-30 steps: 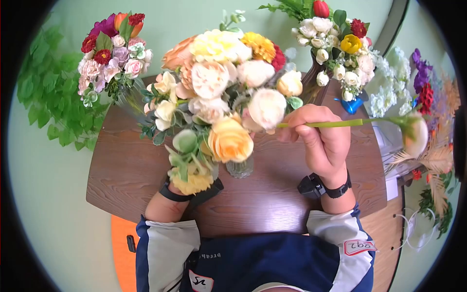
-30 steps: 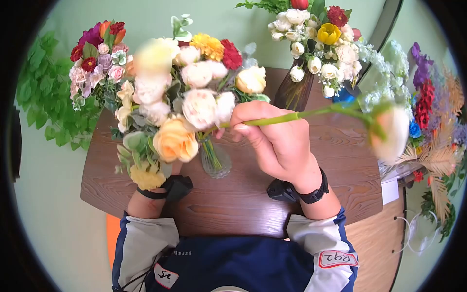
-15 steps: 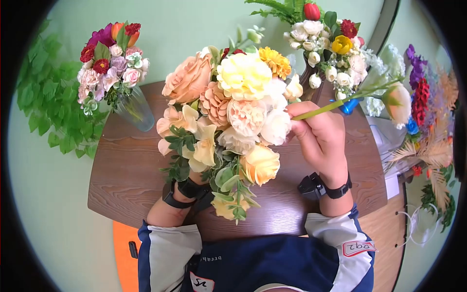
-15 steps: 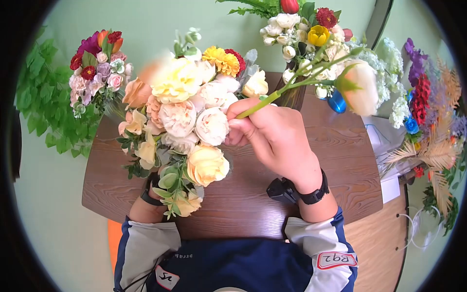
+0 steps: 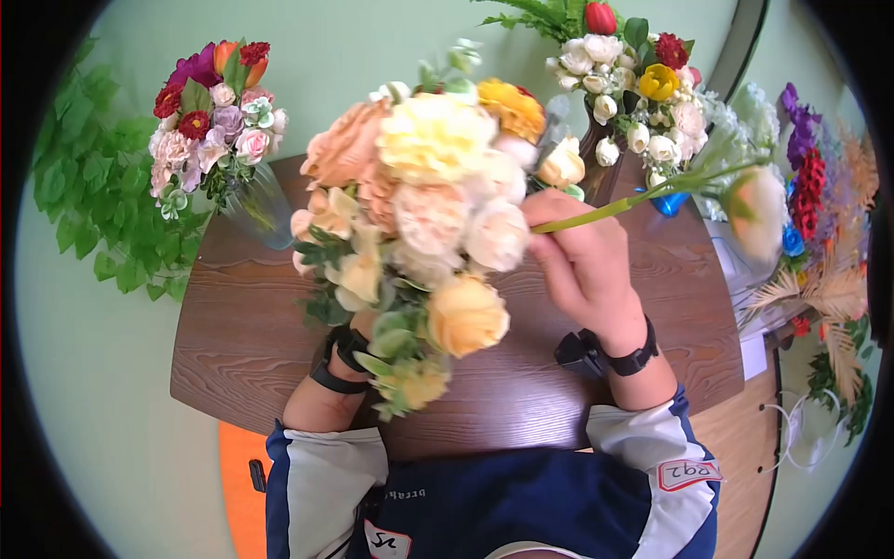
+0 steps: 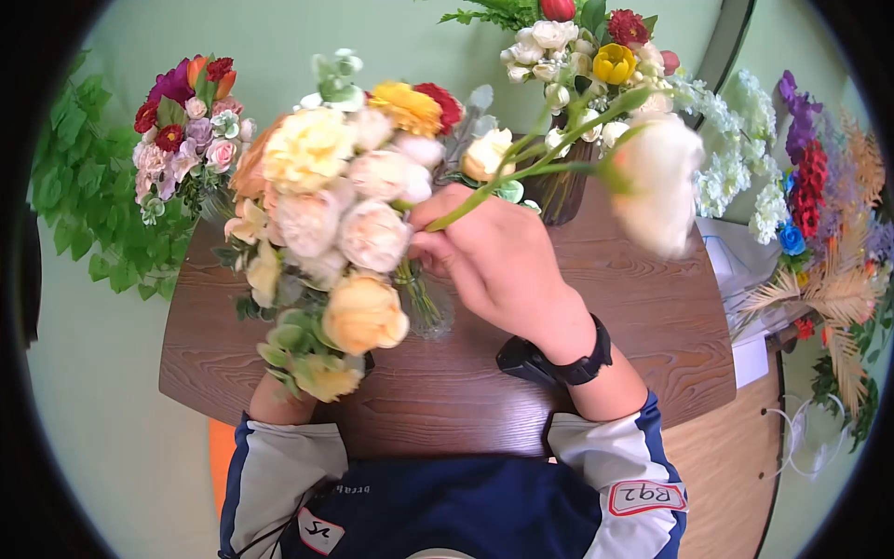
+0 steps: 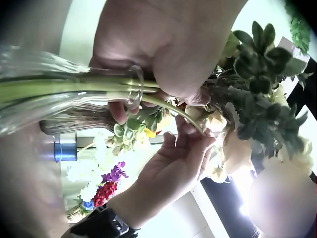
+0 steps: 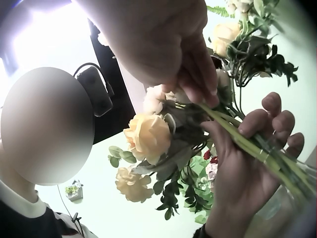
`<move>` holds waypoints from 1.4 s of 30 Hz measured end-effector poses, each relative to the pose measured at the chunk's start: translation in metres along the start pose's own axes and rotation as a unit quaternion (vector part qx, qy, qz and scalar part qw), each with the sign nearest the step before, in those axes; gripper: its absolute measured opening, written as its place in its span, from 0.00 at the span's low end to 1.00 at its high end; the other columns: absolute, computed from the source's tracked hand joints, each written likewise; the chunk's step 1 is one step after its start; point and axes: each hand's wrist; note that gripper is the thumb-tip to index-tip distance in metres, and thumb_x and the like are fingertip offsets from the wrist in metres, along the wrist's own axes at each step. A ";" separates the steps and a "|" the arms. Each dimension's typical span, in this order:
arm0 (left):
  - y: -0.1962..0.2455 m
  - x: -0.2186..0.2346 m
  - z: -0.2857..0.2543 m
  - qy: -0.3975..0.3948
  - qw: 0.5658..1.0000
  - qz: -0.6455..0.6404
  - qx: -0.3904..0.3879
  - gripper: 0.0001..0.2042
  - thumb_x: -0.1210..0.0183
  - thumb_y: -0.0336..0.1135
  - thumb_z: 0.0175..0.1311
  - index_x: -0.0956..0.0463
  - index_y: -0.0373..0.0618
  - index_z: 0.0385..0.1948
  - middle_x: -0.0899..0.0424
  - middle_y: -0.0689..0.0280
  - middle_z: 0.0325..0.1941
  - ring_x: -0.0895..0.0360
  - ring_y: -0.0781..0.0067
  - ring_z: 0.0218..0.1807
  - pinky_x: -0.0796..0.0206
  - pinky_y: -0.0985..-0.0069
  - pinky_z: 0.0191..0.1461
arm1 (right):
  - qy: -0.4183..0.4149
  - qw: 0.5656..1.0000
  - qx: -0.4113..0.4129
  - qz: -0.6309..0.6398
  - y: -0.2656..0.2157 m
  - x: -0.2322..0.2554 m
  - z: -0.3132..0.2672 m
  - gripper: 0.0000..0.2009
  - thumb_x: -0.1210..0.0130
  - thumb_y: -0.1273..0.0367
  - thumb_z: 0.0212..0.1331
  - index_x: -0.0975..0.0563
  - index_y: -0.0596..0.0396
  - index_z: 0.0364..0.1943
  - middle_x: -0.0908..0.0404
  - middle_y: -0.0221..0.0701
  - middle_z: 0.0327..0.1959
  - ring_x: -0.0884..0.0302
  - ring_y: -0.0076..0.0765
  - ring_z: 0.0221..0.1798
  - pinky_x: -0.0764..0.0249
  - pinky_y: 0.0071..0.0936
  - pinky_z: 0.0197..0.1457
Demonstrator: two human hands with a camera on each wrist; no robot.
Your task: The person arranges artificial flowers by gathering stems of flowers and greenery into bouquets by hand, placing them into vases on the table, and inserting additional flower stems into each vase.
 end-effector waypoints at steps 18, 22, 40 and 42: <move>-0.012 0.044 -0.010 0.043 0.999 0.010 0.001 0.18 0.55 0.49 0.65 0.37 0.46 0.49 0.31 0.62 0.45 0.32 0.66 0.49 0.35 0.71 0.52 | -0.127 0.989 -0.019 0.078 0.023 -0.027 -0.019 0.14 0.43 0.77 0.44 0.23 0.56 0.40 0.23 0.38 0.41 0.26 0.45 0.46 0.29 0.35 0.50; -0.021 0.044 0.003 0.053 0.999 0.010 -0.001 0.19 0.55 0.49 0.65 0.37 0.46 0.50 0.30 0.62 0.46 0.32 0.66 0.50 0.35 0.70 0.53 | -0.060 0.992 -0.021 0.108 0.022 -0.031 -0.026 0.09 0.43 0.79 0.49 0.23 0.58 0.37 0.21 0.38 0.39 0.22 0.33 0.34 0.27 0.29 0.37; -0.034 0.100 -0.007 0.005 0.988 0.137 -0.078 0.25 0.57 0.50 0.67 0.41 0.46 0.59 0.32 0.55 0.57 0.31 0.60 0.56 0.38 0.62 0.61 | 0.072 0.955 -0.167 0.233 0.048 -0.034 -0.050 0.16 0.37 0.73 0.42 0.24 0.58 0.39 0.22 0.34 0.37 0.25 0.34 0.40 0.30 0.30 0.47; -0.028 0.092 -0.012 -0.057 0.996 -0.063 -0.038 0.24 0.56 0.49 0.67 0.41 0.46 0.59 0.31 0.55 0.56 0.31 0.60 0.56 0.37 0.63 0.61 | 0.030 0.974 -0.140 0.176 0.038 -0.026 -0.042 0.17 0.36 0.72 0.39 0.24 0.58 0.38 0.23 0.34 0.39 0.26 0.35 0.43 0.31 0.32 0.49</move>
Point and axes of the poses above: each hand's wrist, its own z-axis towards the middle knuckle, its own x-axis out of the back of the hand, y = z × x
